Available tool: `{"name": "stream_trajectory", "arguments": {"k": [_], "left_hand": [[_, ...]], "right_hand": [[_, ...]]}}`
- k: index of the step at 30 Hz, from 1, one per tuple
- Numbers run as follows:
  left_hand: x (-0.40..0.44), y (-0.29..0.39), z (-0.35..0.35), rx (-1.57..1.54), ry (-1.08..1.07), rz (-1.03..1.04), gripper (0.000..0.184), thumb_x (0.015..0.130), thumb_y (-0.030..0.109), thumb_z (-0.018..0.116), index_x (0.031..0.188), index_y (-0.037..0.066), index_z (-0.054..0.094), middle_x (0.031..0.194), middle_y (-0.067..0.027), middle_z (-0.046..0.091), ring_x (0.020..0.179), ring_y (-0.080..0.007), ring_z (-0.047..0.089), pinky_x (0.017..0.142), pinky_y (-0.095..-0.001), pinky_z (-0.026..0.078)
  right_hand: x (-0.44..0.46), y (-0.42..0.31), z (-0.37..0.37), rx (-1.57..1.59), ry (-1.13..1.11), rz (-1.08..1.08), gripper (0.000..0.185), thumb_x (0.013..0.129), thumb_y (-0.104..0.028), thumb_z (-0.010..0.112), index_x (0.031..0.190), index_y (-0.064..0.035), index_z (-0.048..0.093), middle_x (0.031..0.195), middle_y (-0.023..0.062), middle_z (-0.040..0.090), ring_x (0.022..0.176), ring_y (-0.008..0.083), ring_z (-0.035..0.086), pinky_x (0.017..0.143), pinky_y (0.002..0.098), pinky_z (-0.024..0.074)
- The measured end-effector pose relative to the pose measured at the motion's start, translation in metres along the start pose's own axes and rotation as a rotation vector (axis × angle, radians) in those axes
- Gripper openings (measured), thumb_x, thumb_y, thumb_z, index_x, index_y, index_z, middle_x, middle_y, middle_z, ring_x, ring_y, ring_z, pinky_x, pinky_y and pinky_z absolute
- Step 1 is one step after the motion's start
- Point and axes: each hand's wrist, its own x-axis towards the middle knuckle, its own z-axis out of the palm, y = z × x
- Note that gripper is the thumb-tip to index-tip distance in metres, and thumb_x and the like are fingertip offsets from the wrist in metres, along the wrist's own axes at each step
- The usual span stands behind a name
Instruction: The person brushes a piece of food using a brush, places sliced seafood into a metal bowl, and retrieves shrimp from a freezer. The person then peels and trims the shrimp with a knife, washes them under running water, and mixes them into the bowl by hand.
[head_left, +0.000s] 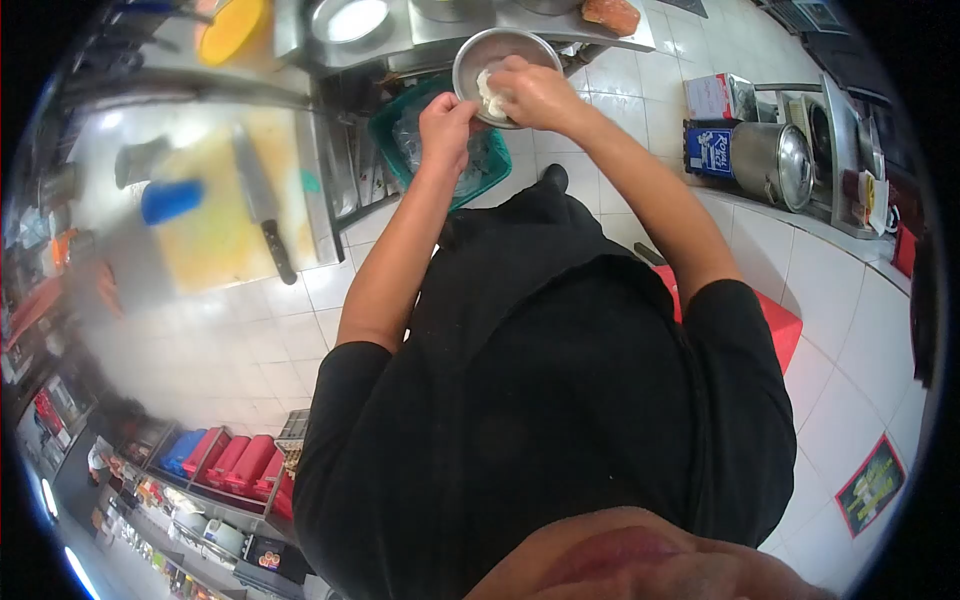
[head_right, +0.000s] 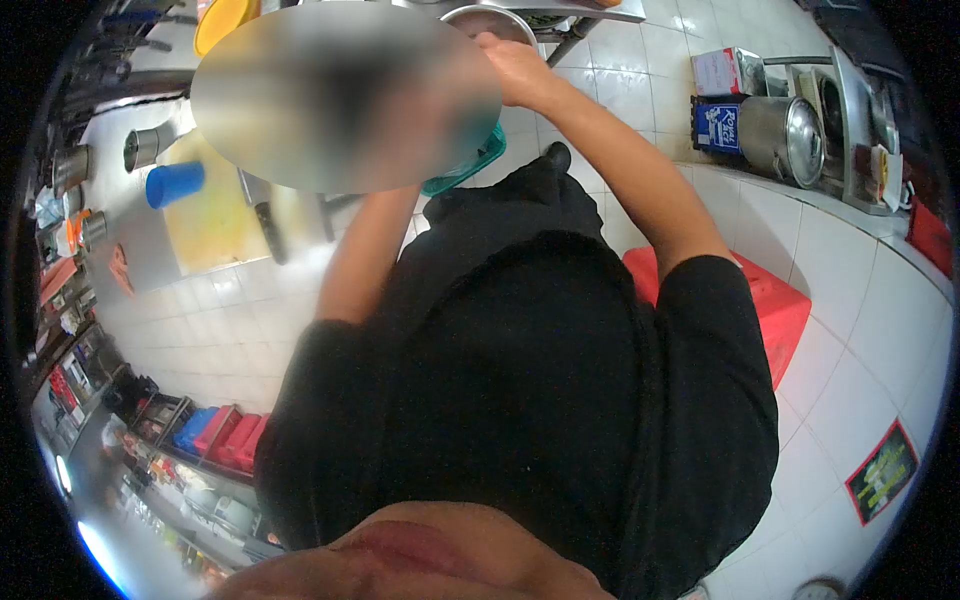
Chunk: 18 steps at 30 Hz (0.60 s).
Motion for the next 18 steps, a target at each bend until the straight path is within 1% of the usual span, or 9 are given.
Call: {"name": "stream_trajectory", "arguments": {"k": [3, 4, 7, 10, 13, 14, 17, 18], "left_hand": [[0.001, -0.021, 0.043, 0.029, 0.038, -0.022, 0.025, 0.080, -0.002, 0.062, 0.063, 0.008, 0.046, 0.069, -0.0019, 0.056, 0.059, -0.0123, 0.058, 0.058, -0.0294, 0.055], [0.004, -0.026, 0.059, 0.031, 0.053, -0.032, 0.025, 0.080, -0.002, 0.062, 0.063, 0.008, 0.046, 0.069, -0.0017, 0.056, 0.059, -0.0122, 0.058, 0.058, -0.0293, 0.055], [0.006, -0.048, 0.116, 0.014, 0.033, -0.030, 0.024, 0.080, -0.002, 0.062, 0.064, 0.009, 0.047, 0.068, -0.0014, 0.056, 0.057, -0.0122, 0.058, 0.057, -0.0288, 0.054], [0.008, -0.061, 0.172, 0.035, 0.002, -0.040, 0.024, 0.082, -0.001, 0.062, 0.066, 0.009, 0.047, 0.066, -0.0004, 0.054, 0.057, -0.0115, 0.055, 0.060, -0.0314, 0.056], [0.009, -0.060, 0.217, 0.025, -0.026, -0.045, 0.025, 0.083, -0.001, 0.062, 0.067, 0.009, 0.047, 0.065, 0.0006, 0.052, 0.057, -0.0107, 0.054, 0.061, -0.0321, 0.057], [0.010, -0.060, 0.230, 0.023, -0.038, -0.053, 0.025, 0.083, -0.001, 0.062, 0.067, 0.009, 0.047, 0.065, 0.0009, 0.052, 0.057, -0.0107, 0.054, 0.061, -0.0319, 0.057], [0.023, -0.064, 0.260, 0.008, -0.113, -0.031, 0.025, 0.082, -0.001, 0.063, 0.067, 0.009, 0.047, 0.066, 0.0008, 0.053, 0.059, -0.0107, 0.055, 0.061, -0.0315, 0.057], [0.028, -0.066, 0.270, 0.011, -0.122, -0.024, 0.024, 0.082, -0.001, 0.063, 0.067, 0.009, 0.047, 0.066, 0.0004, 0.053, 0.059, -0.0108, 0.056, 0.061, -0.0316, 0.057]], "right_hand": [[-0.004, 0.073, 0.009, 0.112, 0.125, -0.120, 0.020, 0.073, -0.012, 0.061, 0.091, -0.0066, 0.067, 0.092, 0.0167, 0.067, 0.087, 0.0365, 0.064, 0.078, 0.0462, 0.0513], [-0.006, 0.095, -0.003, 0.132, 0.016, -0.013, 0.020, 0.072, -0.011, 0.061, 0.090, -0.0066, 0.067, 0.094, 0.0171, 0.067, 0.087, 0.0366, 0.064, 0.077, 0.0464, 0.0518], [-0.023, 0.154, -0.063, 0.284, -0.033, 0.012, 0.022, 0.074, -0.005, 0.059, 0.094, -0.0025, 0.067, 0.080, 0.0145, 0.067, 0.078, 0.0266, 0.066, 0.073, 0.0367, 0.0518], [-0.042, 0.179, -0.139, 0.637, -0.154, 0.347, 0.026, 0.077, -0.002, 0.055, 0.100, -0.0002, 0.067, 0.081, 0.0093, 0.067, 0.078, 0.0167, 0.064, 0.072, 0.0309, 0.0507], [-0.059, 0.205, -0.178, 0.661, -0.142, 0.219, 0.031, 0.080, 0.002, 0.050, 0.107, 0.0020, 0.066, 0.085, 0.0067, 0.066, 0.081, 0.0130, 0.061, 0.074, 0.0286, 0.0499], [-0.065, 0.213, -0.183, 0.758, -0.156, 0.193, 0.037, 0.079, 0.004, 0.048, 0.112, 0.0025, 0.065, 0.090, 0.0080, 0.066, 0.083, 0.0121, 0.060, 0.076, 0.0275, 0.0489], [-0.080, 0.240, -0.187, 0.686, -0.158, 0.233, 0.041, 0.077, 0.003, 0.050, 0.115, -0.0004, 0.064, 0.098, 0.0109, 0.068, 0.087, 0.0158, 0.063, 0.080, 0.0300, 0.0498], [-0.087, 0.246, -0.175, 0.301, 0.053, 0.093, 0.039, 0.075, 0.000, 0.053, 0.112, -0.0046, 0.066, 0.103, 0.0126, 0.068, 0.091, 0.0216, 0.065, 0.082, 0.0336, 0.0506]]}}
